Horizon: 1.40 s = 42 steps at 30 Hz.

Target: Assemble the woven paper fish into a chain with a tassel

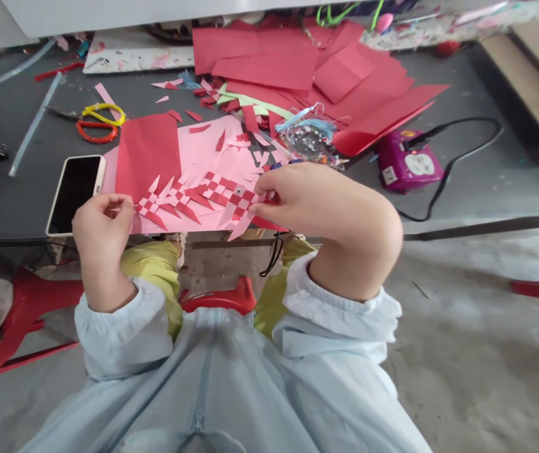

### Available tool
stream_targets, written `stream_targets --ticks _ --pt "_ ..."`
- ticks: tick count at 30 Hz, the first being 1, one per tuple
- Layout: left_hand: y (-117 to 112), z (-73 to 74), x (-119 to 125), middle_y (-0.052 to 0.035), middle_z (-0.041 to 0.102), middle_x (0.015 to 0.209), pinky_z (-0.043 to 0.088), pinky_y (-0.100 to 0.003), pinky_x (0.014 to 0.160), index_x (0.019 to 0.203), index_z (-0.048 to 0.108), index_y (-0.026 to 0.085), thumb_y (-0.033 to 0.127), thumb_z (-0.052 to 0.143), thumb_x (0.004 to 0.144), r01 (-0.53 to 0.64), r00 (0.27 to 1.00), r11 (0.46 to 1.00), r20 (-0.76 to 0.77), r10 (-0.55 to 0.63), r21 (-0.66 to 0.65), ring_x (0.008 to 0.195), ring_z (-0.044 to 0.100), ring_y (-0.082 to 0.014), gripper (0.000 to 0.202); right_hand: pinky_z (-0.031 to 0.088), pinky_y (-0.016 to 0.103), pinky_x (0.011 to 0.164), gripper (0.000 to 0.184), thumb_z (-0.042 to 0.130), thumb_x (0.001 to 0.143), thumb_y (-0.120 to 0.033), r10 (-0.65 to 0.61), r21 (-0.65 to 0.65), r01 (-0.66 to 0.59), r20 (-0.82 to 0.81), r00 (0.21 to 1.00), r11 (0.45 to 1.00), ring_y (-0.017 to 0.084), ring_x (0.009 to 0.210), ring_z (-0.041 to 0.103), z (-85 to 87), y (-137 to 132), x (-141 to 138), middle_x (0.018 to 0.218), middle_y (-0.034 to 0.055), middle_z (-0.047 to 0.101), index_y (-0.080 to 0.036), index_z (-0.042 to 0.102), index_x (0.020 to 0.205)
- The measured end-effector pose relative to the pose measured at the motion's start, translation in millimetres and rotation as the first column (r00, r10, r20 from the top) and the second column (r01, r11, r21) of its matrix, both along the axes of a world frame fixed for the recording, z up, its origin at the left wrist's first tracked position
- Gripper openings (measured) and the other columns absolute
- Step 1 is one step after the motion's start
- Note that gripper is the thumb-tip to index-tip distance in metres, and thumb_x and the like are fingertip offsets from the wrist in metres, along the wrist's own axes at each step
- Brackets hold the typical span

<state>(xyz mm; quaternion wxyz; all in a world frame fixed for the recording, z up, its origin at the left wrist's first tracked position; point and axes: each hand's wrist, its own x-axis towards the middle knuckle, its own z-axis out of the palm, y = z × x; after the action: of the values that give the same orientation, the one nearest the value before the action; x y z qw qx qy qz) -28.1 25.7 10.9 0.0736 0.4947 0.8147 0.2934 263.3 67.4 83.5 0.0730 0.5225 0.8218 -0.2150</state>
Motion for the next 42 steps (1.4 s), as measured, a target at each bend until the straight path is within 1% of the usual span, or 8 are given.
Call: stream_targets --ticks 5,10,16,19,24,30,38,42 --pt "-5 0.9 0 -0.0042 0.076 0.083 0.050 -0.036 0.079 0.088 0.076 0.026 0.035 0.062 0.082 0.063 0.997 0.997 -0.044 -0.065 -0.039 0.075 0.067 -0.0219 0.017 0.036 0.033 0.059 0.026 0.048 0.089 -0.034 0.065 -0.004 -0.065 0.004 0.998 0.998 0.017 0.059 0.049 0.9 1 -9 0.065 0.0033 0.057 -0.023 0.047 0.067" --pt "-12 4.4 0 -0.0037 0.075 0.080 0.048 -0.033 0.076 0.085 0.074 0.025 0.036 0.059 0.086 0.125 0.992 0.992 0.001 -0.125 -0.034 0.076 0.067 -0.0212 0.019 0.034 0.031 0.059 0.024 0.050 0.087 -0.030 0.109 -0.020 -0.109 -0.026 0.994 0.994 0.016 0.059 0.047 1.6 1 -17 0.062 0.0012 0.053 -0.023 0.043 0.066" --pt "-17 9.1 -6 -0.0022 0.075 0.082 0.049 -0.037 0.075 0.086 0.073 0.027 0.034 0.059 0.087 0.085 0.996 0.996 -0.007 -0.085 0.015 0.075 0.068 -0.0215 0.016 0.034 0.031 0.061 0.029 0.047 0.092 -0.038 0.139 -0.076 -0.142 -0.039 0.989 0.987 0.015 0.060 0.047 0.2 -1 -17 0.066 0.0015 0.056 -0.023 0.044 0.068" --pt "-19 9.9 -8 0.0002 0.075 0.079 0.050 -0.036 0.078 0.085 0.072 0.028 0.033 0.057 0.089 0.094 0.995 0.995 0.014 -0.095 0.044 0.075 0.069 -0.0200 0.016 0.037 0.031 0.063 0.029 0.047 0.092 -0.042 0.131 -0.103 -0.132 -0.021 0.991 0.986 0.017 0.062 0.050 0.4 -1 -16 0.069 0.0029 0.061 -0.022 0.049 0.070" --pt "-21 8.8 -11 -0.0030 0.075 0.079 0.050 -0.037 0.076 0.090 0.074 0.024 0.035 0.057 0.090 0.100 0.995 0.993 -0.016 -0.099 0.064 0.074 0.069 -0.0218 0.020 0.038 0.032 0.064 0.028 0.048 0.091 -0.043 0.138 -0.123 -0.142 -0.037 0.990 0.982 0.019 0.063 0.057 -0.6 -1 -13 0.072 0.0044 0.066 -0.023 0.058 0.074" --pt "-22 7.2 -16 -0.0017 0.076 0.085 0.050 -0.037 0.076 0.090 0.073 0.029 0.037 0.059 0.091 0.095 0.994 0.995 -0.059 -0.094 0.030 0.078 0.068 -0.0223 0.016 0.042 0.034 0.065 0.030 0.050 0.088 -0.045 0.140 -0.169 -0.148 -0.058 0.988 0.974 0.021 0.068 0.062 -3.3 2 -11 0.084 0.0069 0.073 -0.022 0.070 0.086" --pt "-24 8.6 -16 -0.0037 0.076 0.084 0.047 -0.036 0.073 0.094 0.077 0.024 0.035 0.060 0.090 0.074 0.995 0.996 -0.071 -0.071 0.042 0.076 0.067 -0.0222 0.021 0.042 0.033 0.065 0.028 0.051 0.087 -0.044 0.121 -0.167 -0.125 -0.033 0.992 0.978 0.020 0.067 0.062 -1.7 3 -16 0.081 0.0056 0.073 -0.022 0.067 0.080" --pt "-25 8.3 -19 -0.0027 0.075 0.084 0.047 -0.037 0.073 0.092 0.074 0.028 0.038 0.059 0.091 0.074 0.995 0.997 -0.065 -0.073 0.011 0.076 0.067 -0.0232 0.019 0.041 0.032 0.062 0.027 0.052 0.088 -0.043 0.123 -0.162 -0.126 -0.027 0.992 0.979 0.018 0.062 0.059 2.1 4 -21 0.075 0.0039 0.072 -0.022 0.065 0.076"
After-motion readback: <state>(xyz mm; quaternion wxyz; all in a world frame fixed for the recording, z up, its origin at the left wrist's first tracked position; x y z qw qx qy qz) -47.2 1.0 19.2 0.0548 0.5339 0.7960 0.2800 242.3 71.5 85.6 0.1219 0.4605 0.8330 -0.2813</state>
